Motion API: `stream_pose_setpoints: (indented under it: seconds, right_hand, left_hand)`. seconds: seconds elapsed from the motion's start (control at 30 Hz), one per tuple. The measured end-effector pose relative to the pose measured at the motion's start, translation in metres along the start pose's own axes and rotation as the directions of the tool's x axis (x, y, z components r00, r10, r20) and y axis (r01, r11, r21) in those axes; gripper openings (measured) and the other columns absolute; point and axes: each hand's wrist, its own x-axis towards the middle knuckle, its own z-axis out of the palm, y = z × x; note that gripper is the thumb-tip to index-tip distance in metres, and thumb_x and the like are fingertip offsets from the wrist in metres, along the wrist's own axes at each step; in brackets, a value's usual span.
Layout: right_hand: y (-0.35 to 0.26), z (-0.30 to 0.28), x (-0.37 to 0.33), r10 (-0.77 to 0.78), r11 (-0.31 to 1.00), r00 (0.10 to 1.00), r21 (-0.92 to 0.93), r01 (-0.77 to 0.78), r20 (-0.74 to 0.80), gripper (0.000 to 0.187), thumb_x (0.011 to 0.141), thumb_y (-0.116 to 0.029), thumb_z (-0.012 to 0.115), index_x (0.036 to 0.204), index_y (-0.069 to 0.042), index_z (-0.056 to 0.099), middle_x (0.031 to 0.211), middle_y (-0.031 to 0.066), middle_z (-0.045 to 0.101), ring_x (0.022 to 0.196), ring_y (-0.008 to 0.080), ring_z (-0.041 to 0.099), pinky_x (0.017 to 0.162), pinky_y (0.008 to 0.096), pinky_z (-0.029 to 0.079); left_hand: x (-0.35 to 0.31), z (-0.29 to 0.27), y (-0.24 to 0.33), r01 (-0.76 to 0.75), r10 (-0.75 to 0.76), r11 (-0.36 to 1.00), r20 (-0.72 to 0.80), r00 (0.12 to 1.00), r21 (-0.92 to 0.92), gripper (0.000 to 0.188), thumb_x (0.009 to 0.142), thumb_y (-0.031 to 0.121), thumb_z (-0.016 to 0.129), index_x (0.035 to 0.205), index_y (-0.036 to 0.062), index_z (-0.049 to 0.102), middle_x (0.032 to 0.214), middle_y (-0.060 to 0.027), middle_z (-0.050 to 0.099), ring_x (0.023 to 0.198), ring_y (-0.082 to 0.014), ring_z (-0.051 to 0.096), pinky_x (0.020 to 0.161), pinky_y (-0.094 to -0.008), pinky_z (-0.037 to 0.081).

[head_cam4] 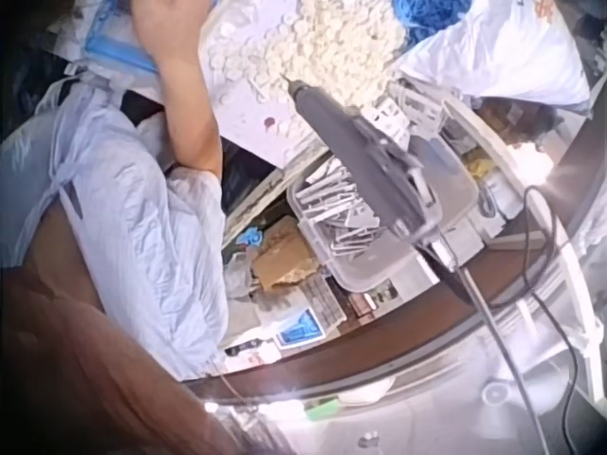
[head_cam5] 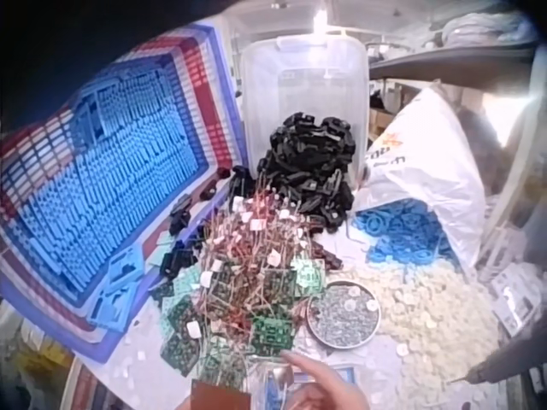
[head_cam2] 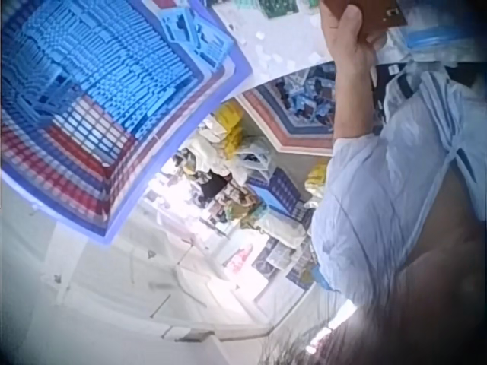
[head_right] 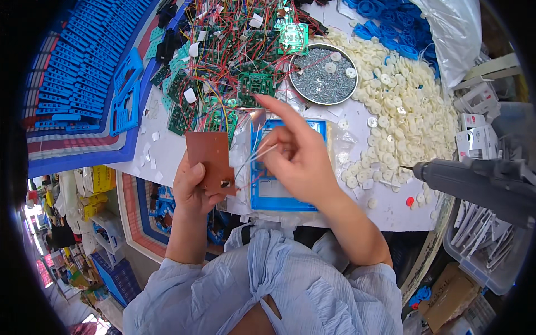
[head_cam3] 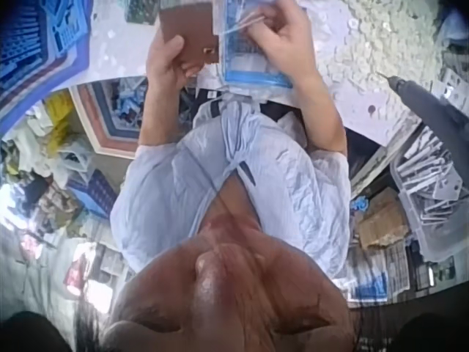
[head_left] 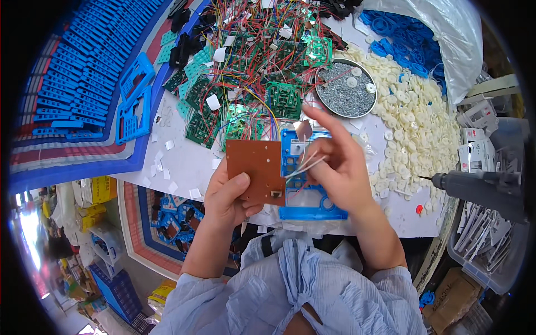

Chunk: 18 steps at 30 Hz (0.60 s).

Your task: Assembling electronic components into a blue plastic casing using a power screwdriver.

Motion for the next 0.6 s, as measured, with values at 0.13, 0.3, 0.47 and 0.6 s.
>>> stream_pose_setpoints:
  seconds: [0.13, 0.3, 0.47, 0.6]
  right_hand:
    - [0.007, -0.013, 0.01, -0.074, 0.997, 0.987, 0.02, 0.071, 0.142, 0.048, 0.092, 0.008, 0.051, 0.138, 0.0, 0.057, 0.113, 0.009, 0.069, 0.102, 0.0124, 0.068, 0.079, 0.0258, 0.057]
    - [0.007, 0.0, -0.02, -0.077, 0.996, 0.993, 0.027, 0.08, -0.086, 0.039, 0.099, 0.007, 0.047, 0.136, 0.005, 0.056, 0.129, 0.0167, 0.067, 0.101, 0.0162, 0.071, 0.081, 0.0269, 0.058]
    - [0.021, 0.016, -0.043, 0.017, 0.997, 0.992, 0.075, -0.008, -0.125, 0.038, 0.099, 0.006, 0.047, 0.137, 0.006, 0.055, 0.128, 0.0161, 0.068, 0.089, 0.0145, 0.073, 0.077, 0.0267, 0.059]
    - [0.016, 0.014, -0.035, 0.21, 0.973, 0.977, 0.093, -0.211, 0.015, 0.041, 0.097, 0.006, 0.048, 0.138, 0.006, 0.055, 0.123, 0.0144, 0.07, 0.082, 0.0124, 0.072, 0.074, 0.0255, 0.059]
  left_hand:
    - [-0.001, 0.001, 0.003, 0.004, -0.005, 0.999, 0.023, 1.0, 0.054, 0.065, 0.093, 0.034, 0.068, 0.144, 0.002, 0.04, 0.099, -0.0165, 0.065, 0.056, -0.0142, 0.059, 0.033, -0.0235, 0.034]
    - [-0.001, -0.019, -0.006, -0.148, 0.146, 0.986, -0.033, 0.989, -0.082, 0.057, 0.1, 0.036, 0.06, 0.142, 0.0018, 0.042, 0.102, -0.0162, 0.064, 0.056, -0.0169, 0.059, 0.036, -0.0231, 0.039]
    - [0.006, -0.003, -0.015, -0.25, 0.241, 0.961, -0.086, 0.967, -0.116, 0.052, 0.104, 0.041, 0.049, 0.138, 0.0004, 0.047, 0.11, -0.0217, 0.063, 0.06, -0.0223, 0.062, 0.041, -0.0267, 0.049]
    - [0.008, 0.008, -0.013, -0.251, 0.249, 0.963, -0.027, 0.968, -0.1, 0.056, 0.105, 0.046, 0.045, 0.134, -0.0013, 0.051, 0.116, -0.0264, 0.062, 0.068, -0.0261, 0.067, 0.044, -0.0301, 0.054]
